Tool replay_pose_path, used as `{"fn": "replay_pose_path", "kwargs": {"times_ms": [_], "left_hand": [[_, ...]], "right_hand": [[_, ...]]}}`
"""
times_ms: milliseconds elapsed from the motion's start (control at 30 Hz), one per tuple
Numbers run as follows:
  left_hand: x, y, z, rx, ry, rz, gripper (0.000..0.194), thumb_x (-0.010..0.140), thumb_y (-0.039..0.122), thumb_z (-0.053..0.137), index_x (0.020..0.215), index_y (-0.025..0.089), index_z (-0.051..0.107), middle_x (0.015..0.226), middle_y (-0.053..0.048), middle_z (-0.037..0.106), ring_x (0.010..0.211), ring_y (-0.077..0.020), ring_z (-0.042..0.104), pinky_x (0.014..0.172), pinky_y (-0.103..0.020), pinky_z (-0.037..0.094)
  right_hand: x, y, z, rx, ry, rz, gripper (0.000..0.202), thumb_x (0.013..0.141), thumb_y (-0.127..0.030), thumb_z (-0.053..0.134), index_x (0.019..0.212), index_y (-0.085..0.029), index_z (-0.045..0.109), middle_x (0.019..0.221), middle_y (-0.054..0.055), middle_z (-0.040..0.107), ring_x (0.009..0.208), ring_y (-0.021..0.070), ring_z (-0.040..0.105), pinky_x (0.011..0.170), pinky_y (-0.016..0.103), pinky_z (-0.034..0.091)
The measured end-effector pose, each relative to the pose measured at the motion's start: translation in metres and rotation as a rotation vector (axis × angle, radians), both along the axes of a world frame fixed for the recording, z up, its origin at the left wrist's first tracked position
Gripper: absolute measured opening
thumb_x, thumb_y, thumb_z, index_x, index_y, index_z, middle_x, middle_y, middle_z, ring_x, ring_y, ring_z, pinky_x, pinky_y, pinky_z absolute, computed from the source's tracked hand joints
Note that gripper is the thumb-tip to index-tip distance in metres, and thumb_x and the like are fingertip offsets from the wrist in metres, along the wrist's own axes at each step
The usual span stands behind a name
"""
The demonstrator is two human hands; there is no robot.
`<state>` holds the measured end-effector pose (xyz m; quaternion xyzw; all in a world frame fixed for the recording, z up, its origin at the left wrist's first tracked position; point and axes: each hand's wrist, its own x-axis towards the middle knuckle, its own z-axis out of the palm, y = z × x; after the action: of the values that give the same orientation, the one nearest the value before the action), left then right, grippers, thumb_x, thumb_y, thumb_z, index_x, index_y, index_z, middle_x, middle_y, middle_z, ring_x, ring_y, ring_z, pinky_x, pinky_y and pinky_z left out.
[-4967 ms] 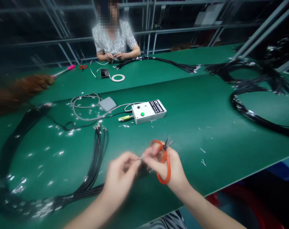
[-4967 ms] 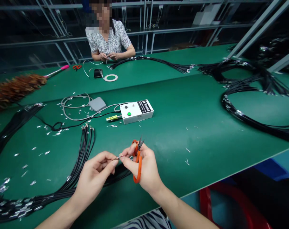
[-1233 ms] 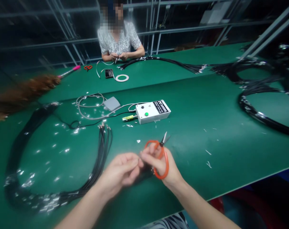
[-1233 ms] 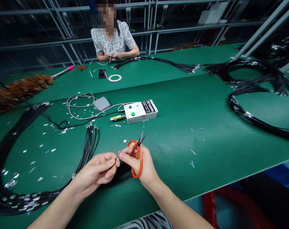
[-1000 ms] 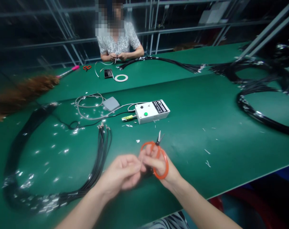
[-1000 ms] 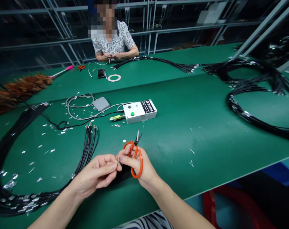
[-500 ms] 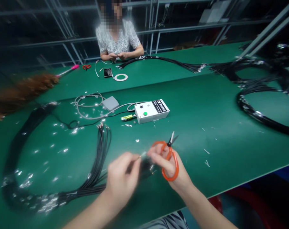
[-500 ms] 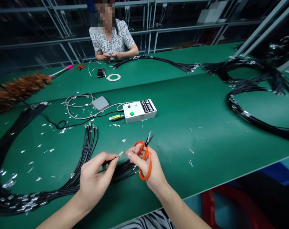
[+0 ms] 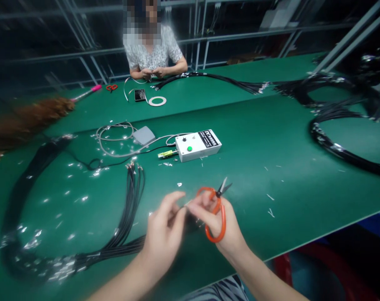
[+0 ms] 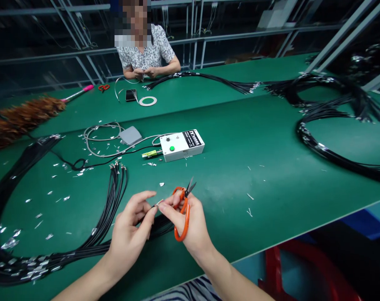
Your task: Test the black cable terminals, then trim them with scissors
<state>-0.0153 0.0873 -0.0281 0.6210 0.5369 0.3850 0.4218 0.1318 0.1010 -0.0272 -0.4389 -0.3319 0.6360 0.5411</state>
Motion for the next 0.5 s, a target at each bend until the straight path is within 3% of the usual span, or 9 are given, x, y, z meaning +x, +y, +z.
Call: {"fn": "replay_pose_path", "kwargs": {"times_ms": [67, 167, 500], "left_hand": [[-0.001, 0.0, 0.002, -0.093, -0.084, -0.049, 0.032, 0.096, 0.027, 0.048, 0.127, 0.025, 0.056, 0.082, -0.002, 0.061, 0.051, -0.009, 0.048, 0.05, -0.022, 0.04], [-0.005, 0.002, 0.007, -0.117, -0.135, -0.145, 0.032, 0.098, 0.027, 0.044, 0.125, 0.027, 0.061, 0.096, -0.005, 0.065, 0.049, -0.007, 0.048, 0.049, -0.022, 0.041], [-0.016, 0.006, 0.02, -0.017, 0.003, -0.284, 0.037, 0.097, 0.021, 0.042, 0.125, 0.028, 0.064, 0.089, -0.006, 0.069, 0.057, -0.0121, 0.054, 0.063, -0.026, 0.046]], "right_hand": [[-0.002, 0.0, -0.002, 0.002, 0.01, -0.006, 0.035, 0.071, -0.024, 0.079, 0.07, -0.022, 0.044, 0.067, -0.006, 0.056, 0.064, 0.0107, 0.053, 0.065, 0.024, 0.041], [-0.003, 0.0, -0.003, 0.006, 0.016, -0.015, 0.037, 0.068, -0.022, 0.081, 0.068, -0.021, 0.044, 0.066, -0.007, 0.053, 0.062, 0.0097, 0.05, 0.062, 0.023, 0.04], [-0.006, -0.003, 0.003, 0.045, -0.07, -0.066, 0.038, 0.07, -0.027, 0.079, 0.066, -0.022, 0.042, 0.066, -0.006, 0.052, 0.062, 0.0109, 0.051, 0.063, 0.025, 0.044]]}}
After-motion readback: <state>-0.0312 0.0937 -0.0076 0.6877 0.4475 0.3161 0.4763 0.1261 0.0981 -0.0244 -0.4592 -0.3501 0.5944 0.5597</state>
